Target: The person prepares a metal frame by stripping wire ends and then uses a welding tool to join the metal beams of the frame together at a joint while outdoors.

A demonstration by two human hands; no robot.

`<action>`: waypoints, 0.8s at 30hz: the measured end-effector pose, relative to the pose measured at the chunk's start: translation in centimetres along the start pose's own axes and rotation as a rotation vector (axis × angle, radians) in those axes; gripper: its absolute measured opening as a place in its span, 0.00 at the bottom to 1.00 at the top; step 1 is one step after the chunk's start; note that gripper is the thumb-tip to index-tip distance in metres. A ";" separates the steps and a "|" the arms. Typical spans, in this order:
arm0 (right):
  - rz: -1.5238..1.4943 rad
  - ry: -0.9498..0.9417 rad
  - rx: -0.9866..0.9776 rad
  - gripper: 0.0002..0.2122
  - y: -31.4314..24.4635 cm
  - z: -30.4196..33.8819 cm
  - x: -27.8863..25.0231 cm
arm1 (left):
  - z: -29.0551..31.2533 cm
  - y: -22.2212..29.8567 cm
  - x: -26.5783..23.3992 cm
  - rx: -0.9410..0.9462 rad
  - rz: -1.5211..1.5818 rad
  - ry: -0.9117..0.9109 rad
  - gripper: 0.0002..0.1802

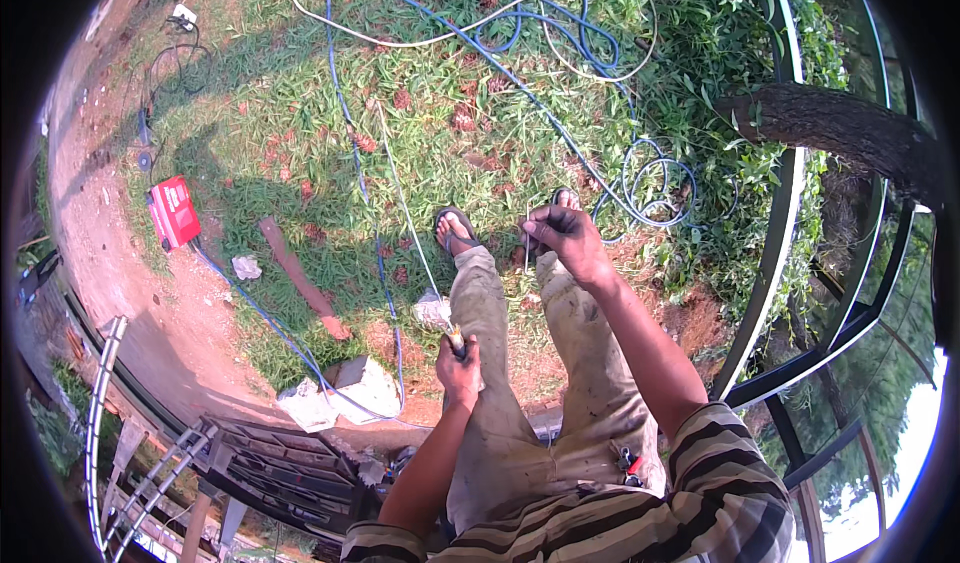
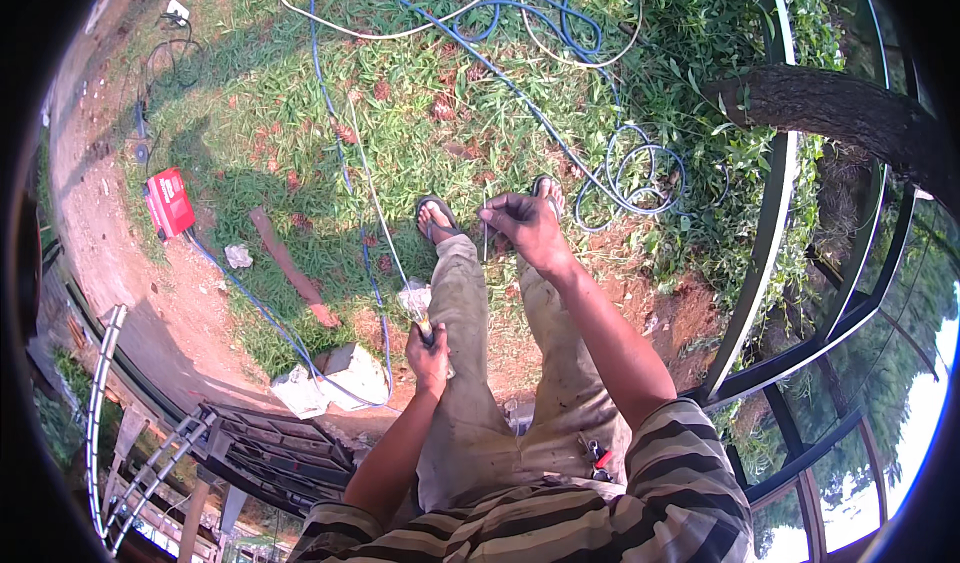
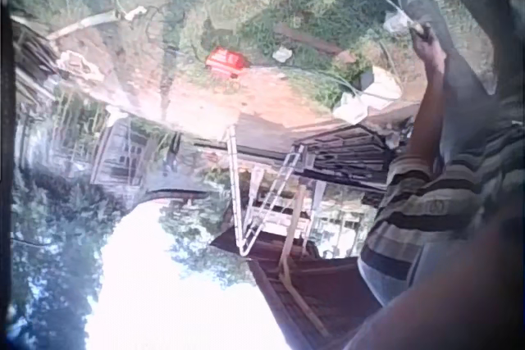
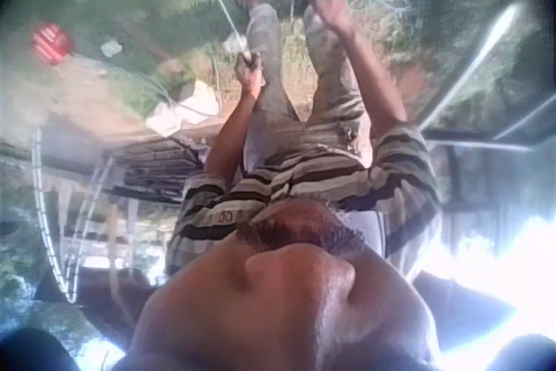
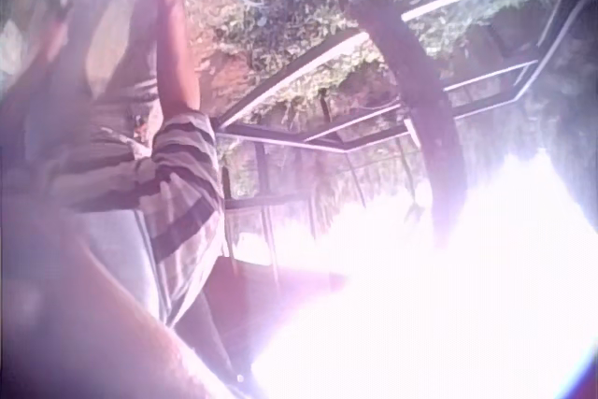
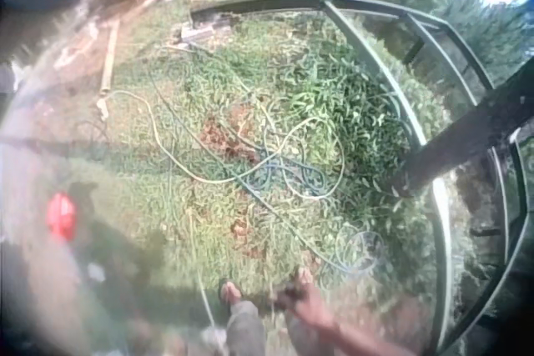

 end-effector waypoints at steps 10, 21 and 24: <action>0.531 -0.087 -0.457 0.06 -20.9 28.4 1.5 | 13.2 23.8 -9.1 0.103 0.817 -0.526 0.14; 0.625 -0.017 -0.879 0.05 -25.2 41.8 1.6 | 25.7 35.3 -14.6 0.384 1.001 -0.770 0.14; 0.570 -0.010 -0.869 0.09 -25.9 43.3 1.3 | 27.6 37.0 -15.8 0.402 0.993 -0.774 0.13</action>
Point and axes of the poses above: each hand's wrist, its own z-axis away from the middle knuckle, its own x-axis out of the palm, y = z × x, the point moved 5 cm from there along -z, towards the middle knuckle, and after that the axes turned 5 degrees about y, right-handed, at the moved point
